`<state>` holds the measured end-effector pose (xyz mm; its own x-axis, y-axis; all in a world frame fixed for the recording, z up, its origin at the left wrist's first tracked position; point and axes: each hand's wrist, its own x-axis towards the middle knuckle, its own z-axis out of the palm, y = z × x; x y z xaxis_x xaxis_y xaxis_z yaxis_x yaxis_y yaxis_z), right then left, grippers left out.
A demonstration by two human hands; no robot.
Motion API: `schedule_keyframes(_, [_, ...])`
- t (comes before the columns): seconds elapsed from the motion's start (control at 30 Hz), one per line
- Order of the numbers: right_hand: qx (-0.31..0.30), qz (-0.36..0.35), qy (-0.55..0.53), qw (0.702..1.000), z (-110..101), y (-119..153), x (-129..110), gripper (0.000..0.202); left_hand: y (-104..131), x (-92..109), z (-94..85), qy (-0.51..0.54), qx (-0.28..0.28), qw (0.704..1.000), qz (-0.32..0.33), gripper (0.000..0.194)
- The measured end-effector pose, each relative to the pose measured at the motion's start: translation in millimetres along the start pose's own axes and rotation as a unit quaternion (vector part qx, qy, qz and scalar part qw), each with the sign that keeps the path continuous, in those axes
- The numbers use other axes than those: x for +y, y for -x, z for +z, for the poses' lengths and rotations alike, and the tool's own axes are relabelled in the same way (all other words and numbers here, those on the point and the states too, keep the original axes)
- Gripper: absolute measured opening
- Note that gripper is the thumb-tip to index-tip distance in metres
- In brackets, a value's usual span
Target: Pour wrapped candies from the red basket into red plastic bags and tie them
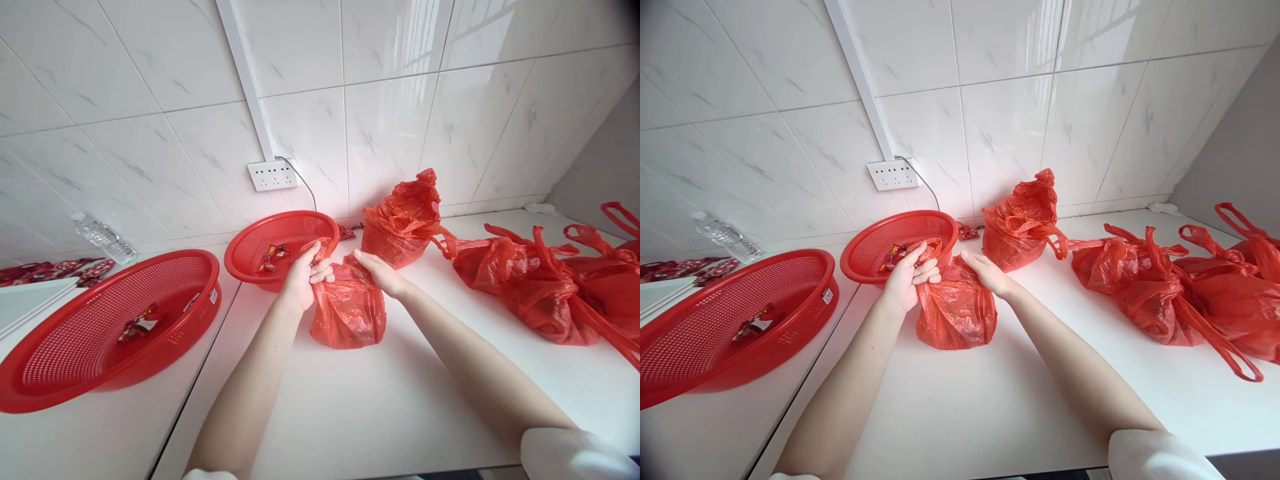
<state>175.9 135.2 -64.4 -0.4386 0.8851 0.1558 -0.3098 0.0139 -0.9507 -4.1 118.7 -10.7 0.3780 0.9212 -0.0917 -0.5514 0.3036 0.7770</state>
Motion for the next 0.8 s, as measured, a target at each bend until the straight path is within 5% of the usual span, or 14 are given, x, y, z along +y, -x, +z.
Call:
schedule_keyframes(0.13, [-0.198, 0.072, 0.039, 0.977, -18.1, 4.7, 6.4, 0.058, -1.3, 5.7, -6.0, -0.007, 0.022, 0.999, 0.034, 0.039])
schedule_keyframes(0.2, [-0.223, 0.091, 0.069, 0.968, -22.2, 4.6, 11.3, 0.063, -0.3, 7.8, -6.5, -0.006, 0.026, 0.998, 0.05, 0.039])
schedule_keyframes(0.43, [0.011, 0.003, -0.116, 0.993, 7.1, -3.6, 27.8, 0.035, 1.2, -0.7, -0.5, -0.093, -0.027, 0.993, 0.067, 0.031])
schedule_keyframes(0.67, [0.059, -0.018, -0.219, 0.974, 22.1, -4.5, 24.5, 0.015, 0.2, 1.4, -1.3, -0.097, -0.004, 0.993, 0.062, 0.047])
schedule_keyframes(0.8, [0.128, -0.052, -0.186, 0.973, 19.2, -4.4, 8.6, 0.026, 5.5, 7.9, -1.9, -0.11, -0.033, 0.993, 0.021, 0.033])
